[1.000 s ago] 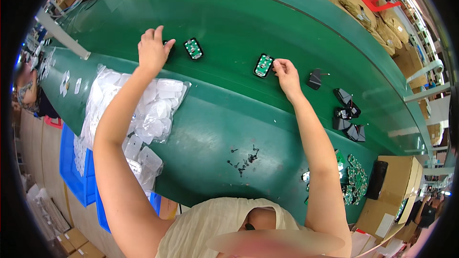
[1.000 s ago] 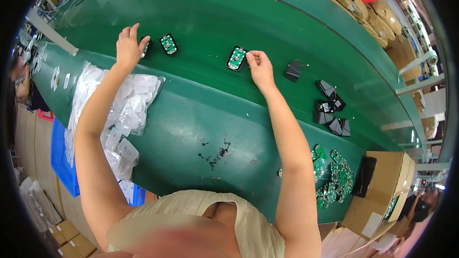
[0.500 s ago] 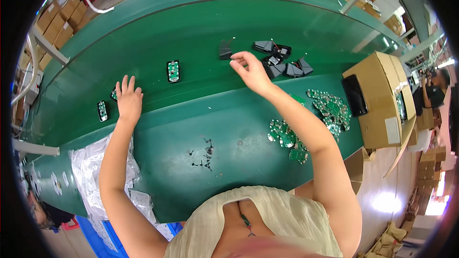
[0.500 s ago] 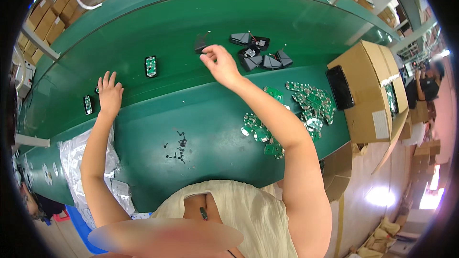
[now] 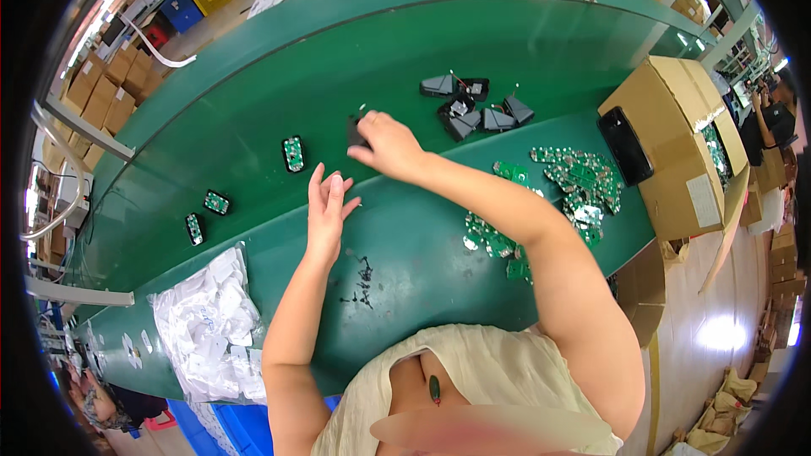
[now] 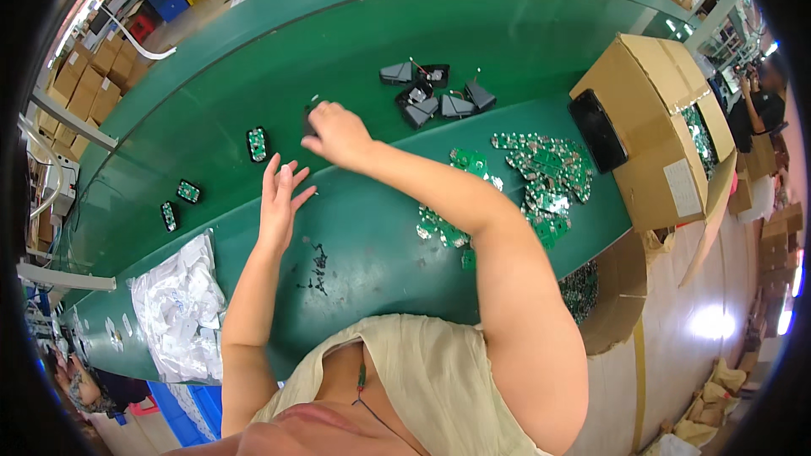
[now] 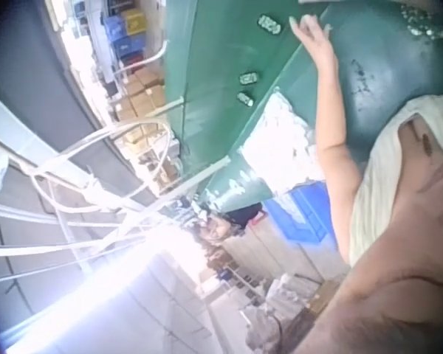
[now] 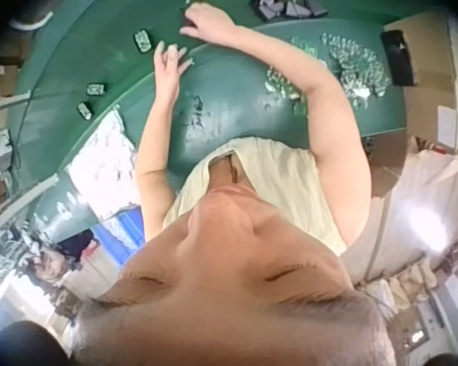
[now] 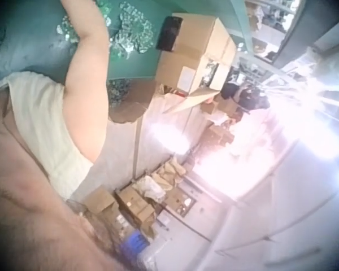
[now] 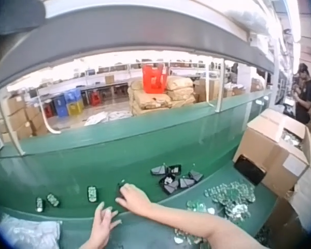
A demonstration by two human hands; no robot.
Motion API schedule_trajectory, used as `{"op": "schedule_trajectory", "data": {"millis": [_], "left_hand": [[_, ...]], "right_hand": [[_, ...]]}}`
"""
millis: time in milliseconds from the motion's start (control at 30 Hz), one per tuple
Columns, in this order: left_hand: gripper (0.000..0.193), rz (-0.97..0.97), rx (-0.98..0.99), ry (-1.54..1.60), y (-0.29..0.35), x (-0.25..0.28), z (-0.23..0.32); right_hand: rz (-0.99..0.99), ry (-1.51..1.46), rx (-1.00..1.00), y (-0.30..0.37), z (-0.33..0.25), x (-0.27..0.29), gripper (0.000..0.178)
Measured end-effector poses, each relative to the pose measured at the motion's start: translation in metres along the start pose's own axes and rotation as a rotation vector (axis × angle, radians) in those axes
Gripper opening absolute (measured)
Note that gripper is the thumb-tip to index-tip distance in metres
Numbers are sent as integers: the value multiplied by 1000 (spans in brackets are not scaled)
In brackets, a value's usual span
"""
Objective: The person assembles small electronic circuit boards into plastic housings by hand.
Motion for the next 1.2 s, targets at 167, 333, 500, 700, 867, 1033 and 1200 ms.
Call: {"op": "schedule_trajectory", "data": {"millis": [167, 333, 500, 700, 867, 1033, 1200], "left_hand": [[34, -252, 263, 398, 51, -42, -14], [28, -334, 373, 162, 105, -60, -40], [26, -463, 273, -42, 139, -89, -41], [22, -394, 539, 145, 152, -80, -49], [23, -340, 524, 159, 159, -79, -48], [21, -301, 474, 103, 156, -82, -45], [22, -217, 463, 153, 150, -84, -41]], "right_hand": [[-76, -202, 317, 73, -99, 53, 33], [253, -400, -133, 121, -112, 97, 33], [145, -288, -66, 153, -132, 94, 9], [276, -317, -181, 164, -94, 136, 22], [-96, 324, -133, 188, -3, 150, 37], [-201, 206, -80, 202, 26, 144, 29], [-6, 324, -80, 195, 9, 158, 14]]}}
Point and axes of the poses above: each hand's wrist, its own y-axis away from the middle knuckle, its own x-axis out of the back of the hand, z = x × y, the point moved 6 cm from there along -y, towards the middle knuckle, and after that the axes turned 13 degrees about x, right-handed, at the moved point
